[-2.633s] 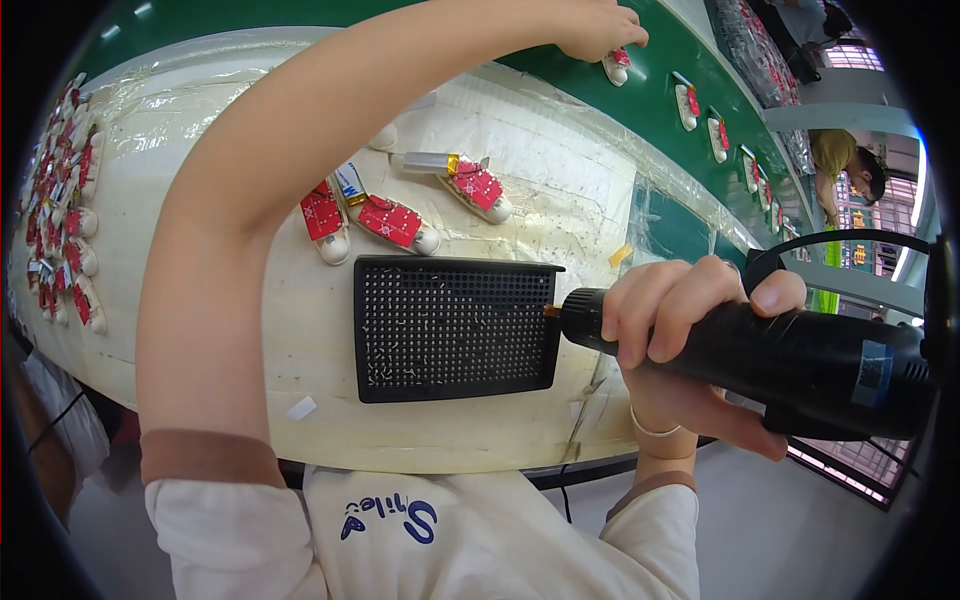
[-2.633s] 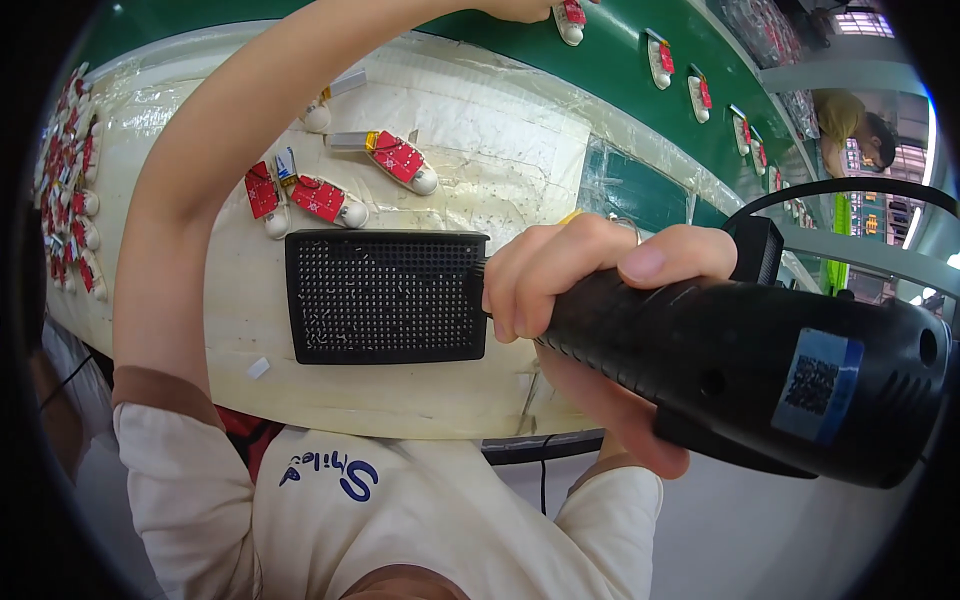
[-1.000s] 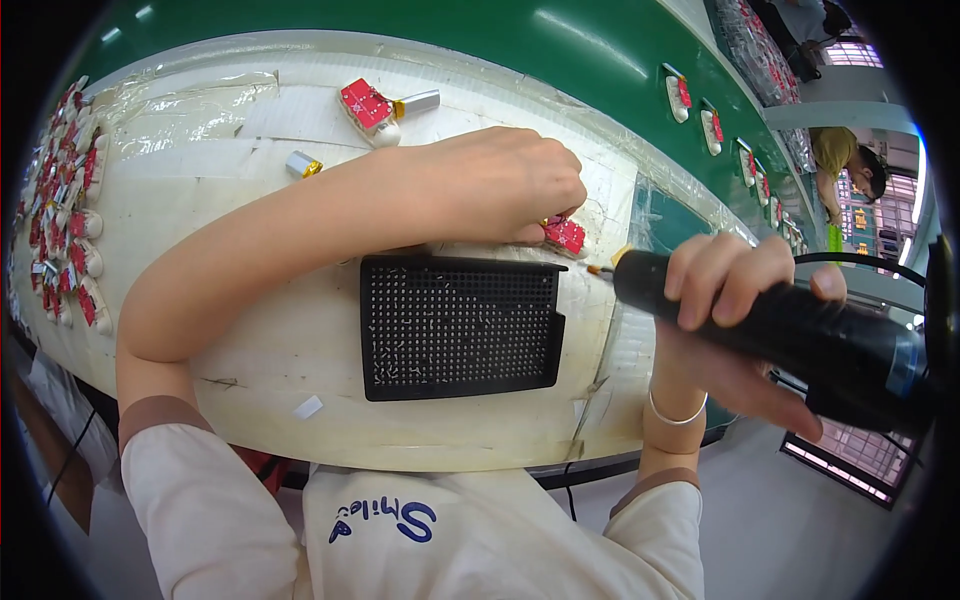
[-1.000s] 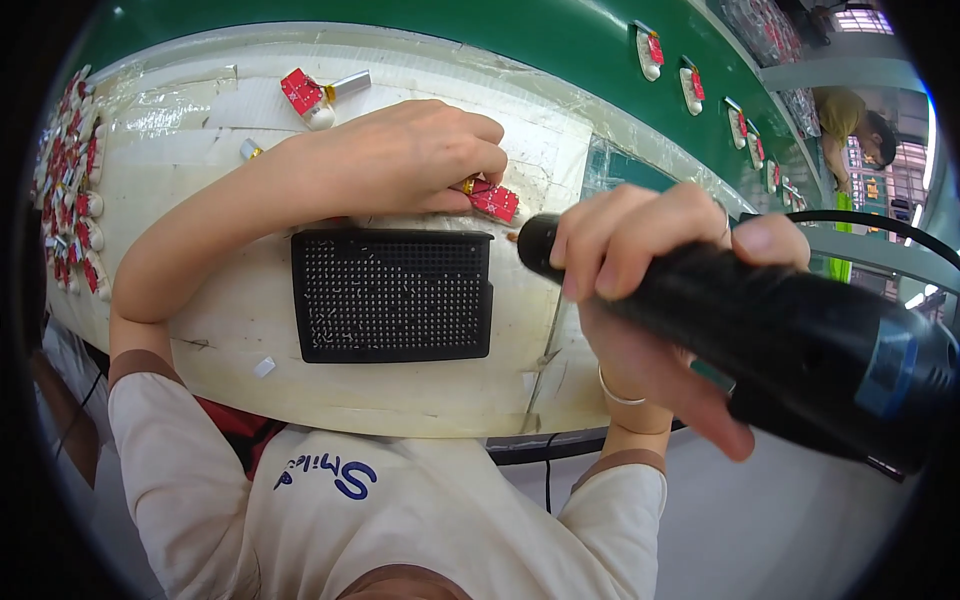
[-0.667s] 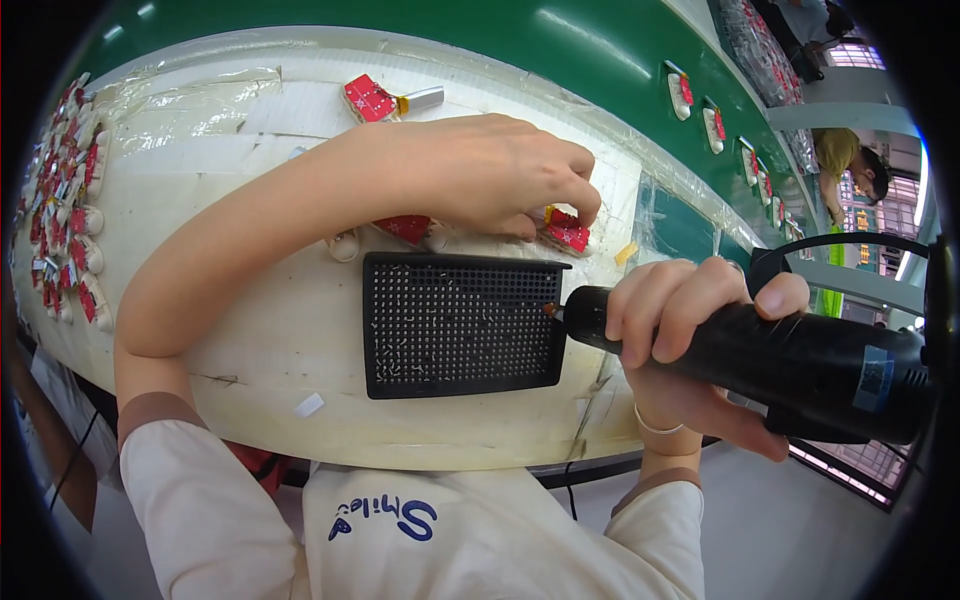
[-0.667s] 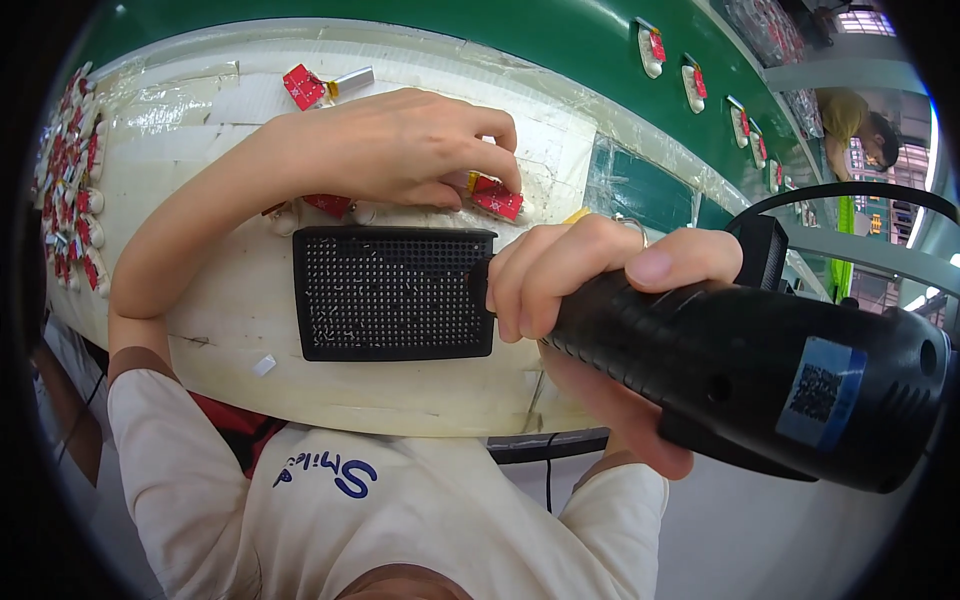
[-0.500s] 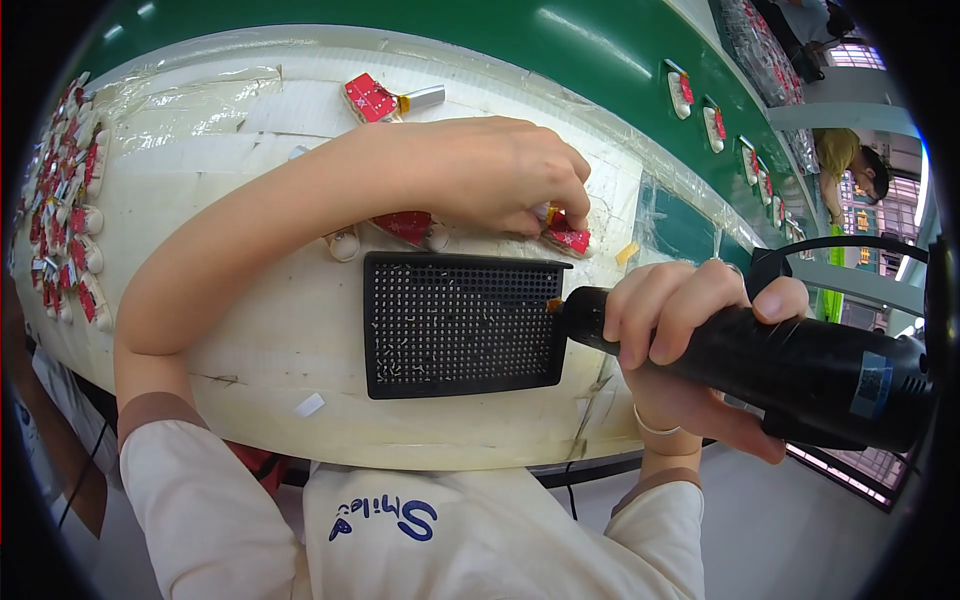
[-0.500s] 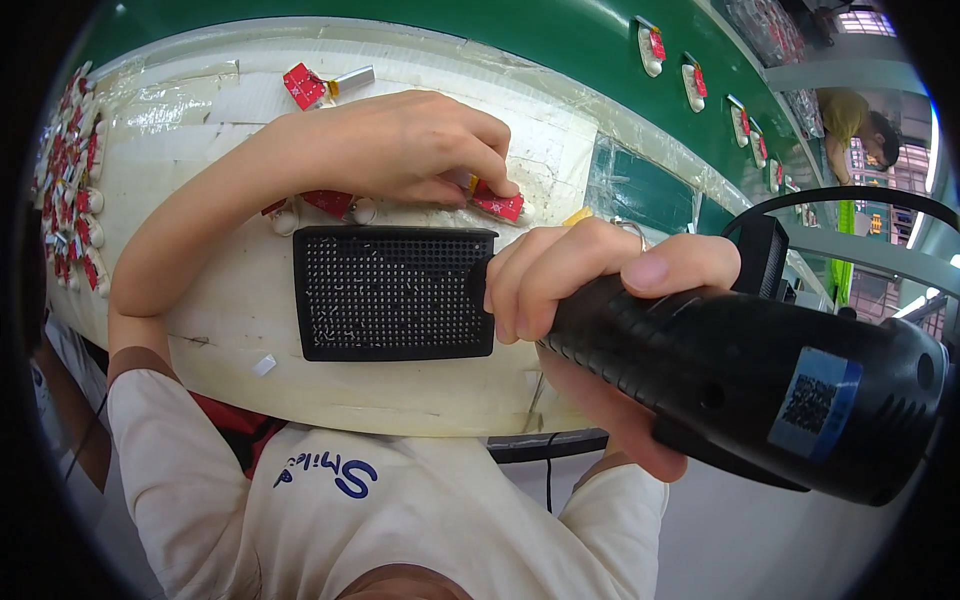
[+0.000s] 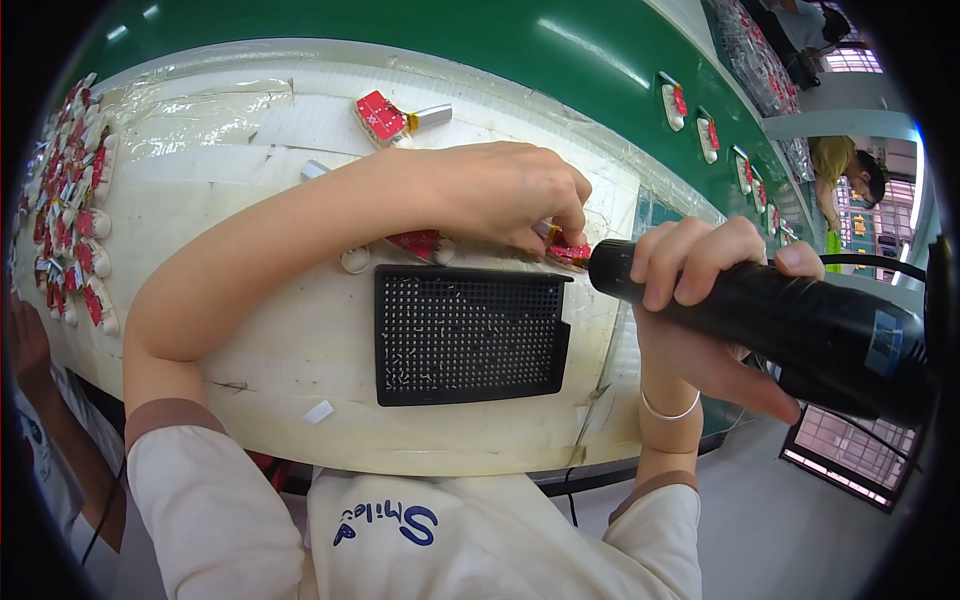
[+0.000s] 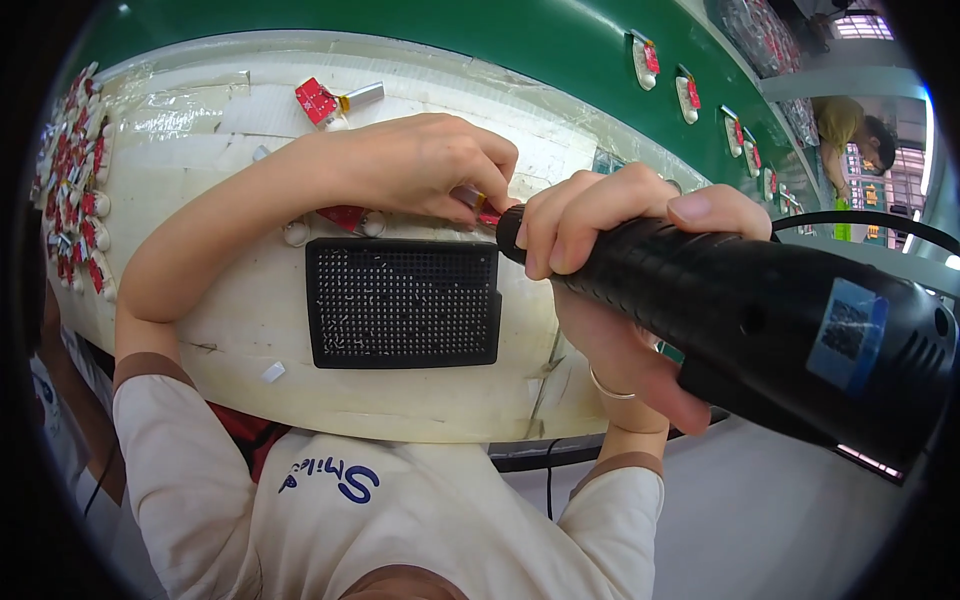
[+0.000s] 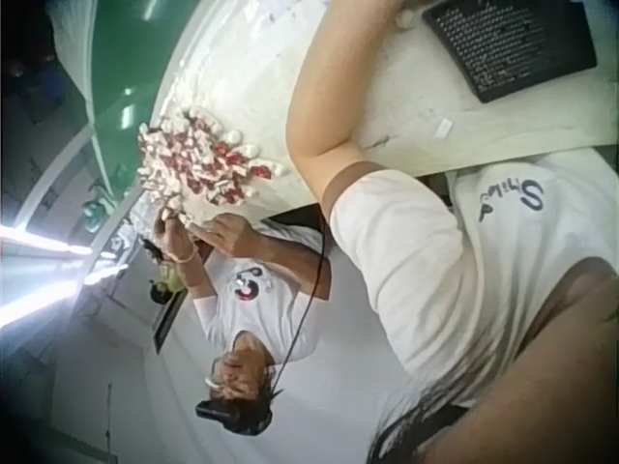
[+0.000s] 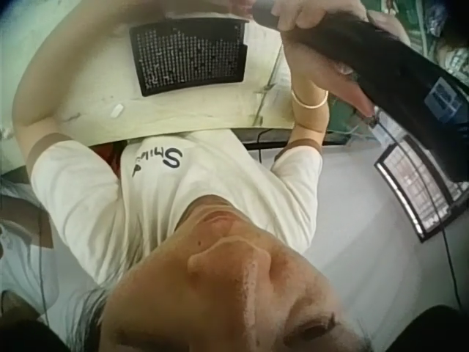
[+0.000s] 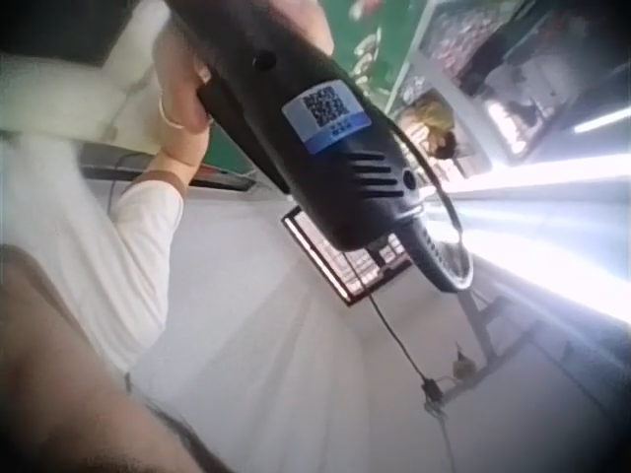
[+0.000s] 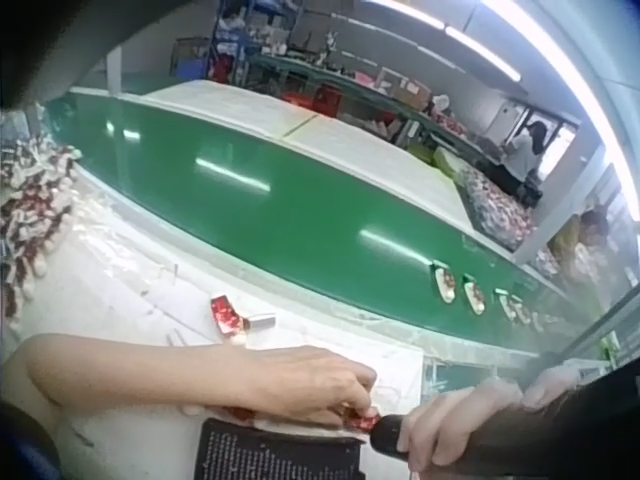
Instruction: The person assembles small red and white plastic components on a conveyor belt using a handheld assembly tool.
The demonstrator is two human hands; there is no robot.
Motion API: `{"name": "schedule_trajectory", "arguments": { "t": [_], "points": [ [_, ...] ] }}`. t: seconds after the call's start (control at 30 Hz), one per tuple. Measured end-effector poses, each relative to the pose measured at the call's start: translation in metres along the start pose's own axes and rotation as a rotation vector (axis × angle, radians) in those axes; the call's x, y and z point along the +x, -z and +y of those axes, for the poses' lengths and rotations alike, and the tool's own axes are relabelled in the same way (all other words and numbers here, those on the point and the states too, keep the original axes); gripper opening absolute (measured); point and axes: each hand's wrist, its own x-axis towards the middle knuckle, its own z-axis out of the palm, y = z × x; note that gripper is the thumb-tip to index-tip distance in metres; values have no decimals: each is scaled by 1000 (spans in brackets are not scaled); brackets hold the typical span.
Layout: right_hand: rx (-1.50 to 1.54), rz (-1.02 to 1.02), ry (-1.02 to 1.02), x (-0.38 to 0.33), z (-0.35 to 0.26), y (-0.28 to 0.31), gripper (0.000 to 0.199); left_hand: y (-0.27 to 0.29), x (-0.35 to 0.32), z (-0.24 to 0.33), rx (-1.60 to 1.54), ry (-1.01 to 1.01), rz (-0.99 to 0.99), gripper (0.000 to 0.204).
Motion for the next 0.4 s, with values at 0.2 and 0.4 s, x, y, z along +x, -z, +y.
{"name": "schedule_trajectory", "arguments": {
  "t": [0.2,0.4],
  "points": [
    [103,92,6,7,9,-3,91,9,3,1,18,47,-40,14],
    [23,184,-71,9,22,-8,78,26,-37,-10,131,15,81,17]
  ]
}}
